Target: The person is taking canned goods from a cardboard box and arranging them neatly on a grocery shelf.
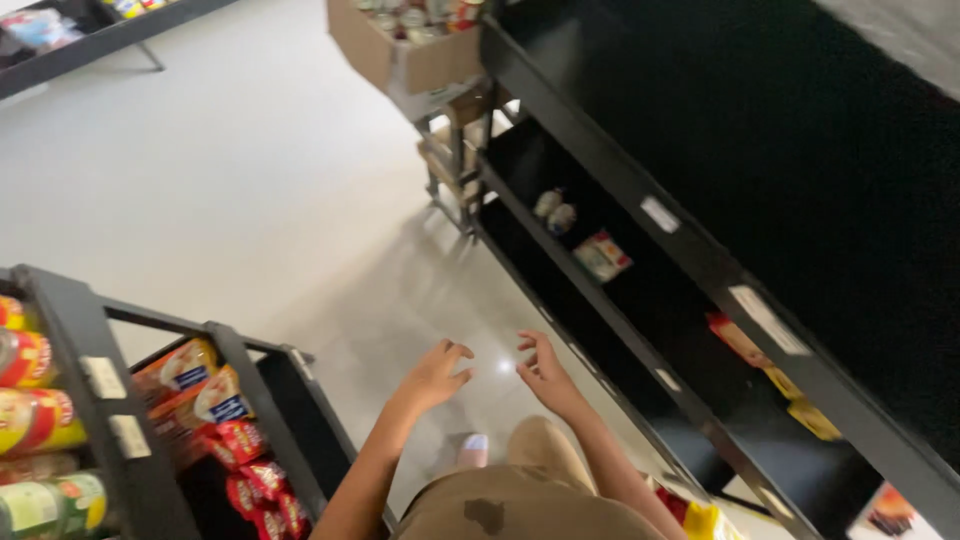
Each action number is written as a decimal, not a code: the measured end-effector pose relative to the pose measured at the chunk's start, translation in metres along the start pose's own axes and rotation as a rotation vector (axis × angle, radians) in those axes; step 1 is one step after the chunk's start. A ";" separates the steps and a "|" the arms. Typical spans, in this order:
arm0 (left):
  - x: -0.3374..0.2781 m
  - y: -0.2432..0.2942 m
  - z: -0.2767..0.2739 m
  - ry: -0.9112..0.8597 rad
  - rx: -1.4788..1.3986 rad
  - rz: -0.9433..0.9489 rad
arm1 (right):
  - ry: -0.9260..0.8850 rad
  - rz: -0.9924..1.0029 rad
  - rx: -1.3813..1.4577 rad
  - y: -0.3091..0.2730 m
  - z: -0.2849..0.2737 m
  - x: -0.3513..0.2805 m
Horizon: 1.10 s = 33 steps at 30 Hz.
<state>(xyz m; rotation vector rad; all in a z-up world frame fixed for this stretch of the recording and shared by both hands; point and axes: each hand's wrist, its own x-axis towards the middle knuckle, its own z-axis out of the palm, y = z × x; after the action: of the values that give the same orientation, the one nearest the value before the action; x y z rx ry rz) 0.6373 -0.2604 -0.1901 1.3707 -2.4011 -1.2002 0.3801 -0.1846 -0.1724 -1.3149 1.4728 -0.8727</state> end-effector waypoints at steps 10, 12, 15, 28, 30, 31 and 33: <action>0.051 -0.040 -0.149 0.276 -0.322 -0.158 | -0.121 -0.156 0.153 -0.061 0.002 0.232; 0.078 -0.052 -0.177 0.400 -0.335 -0.142 | -0.121 -0.201 0.137 -0.068 -0.001 0.290; 0.124 -0.052 -0.232 0.515 -0.365 -0.206 | -0.210 -0.270 0.156 -0.109 -0.008 0.366; 0.319 -0.069 -0.439 0.538 -0.331 -0.174 | -0.184 -0.391 0.064 -0.249 -0.039 0.630; 0.345 -0.092 -0.470 0.536 -0.319 -0.102 | -0.152 -0.407 0.039 -0.267 -0.029 0.657; 0.358 -0.105 -0.488 0.512 -0.313 -0.084 | -0.122 -0.400 0.042 -0.277 -0.025 0.668; 0.385 -0.132 -0.528 0.515 -0.220 -0.002 | -0.006 -0.415 -0.036 -0.299 -0.015 0.693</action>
<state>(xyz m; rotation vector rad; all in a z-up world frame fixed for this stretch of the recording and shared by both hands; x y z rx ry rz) 0.7467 -0.8968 -0.0244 1.4013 -1.8576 -0.9312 0.4742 -0.9173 -0.0166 -1.6819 1.2332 -1.1071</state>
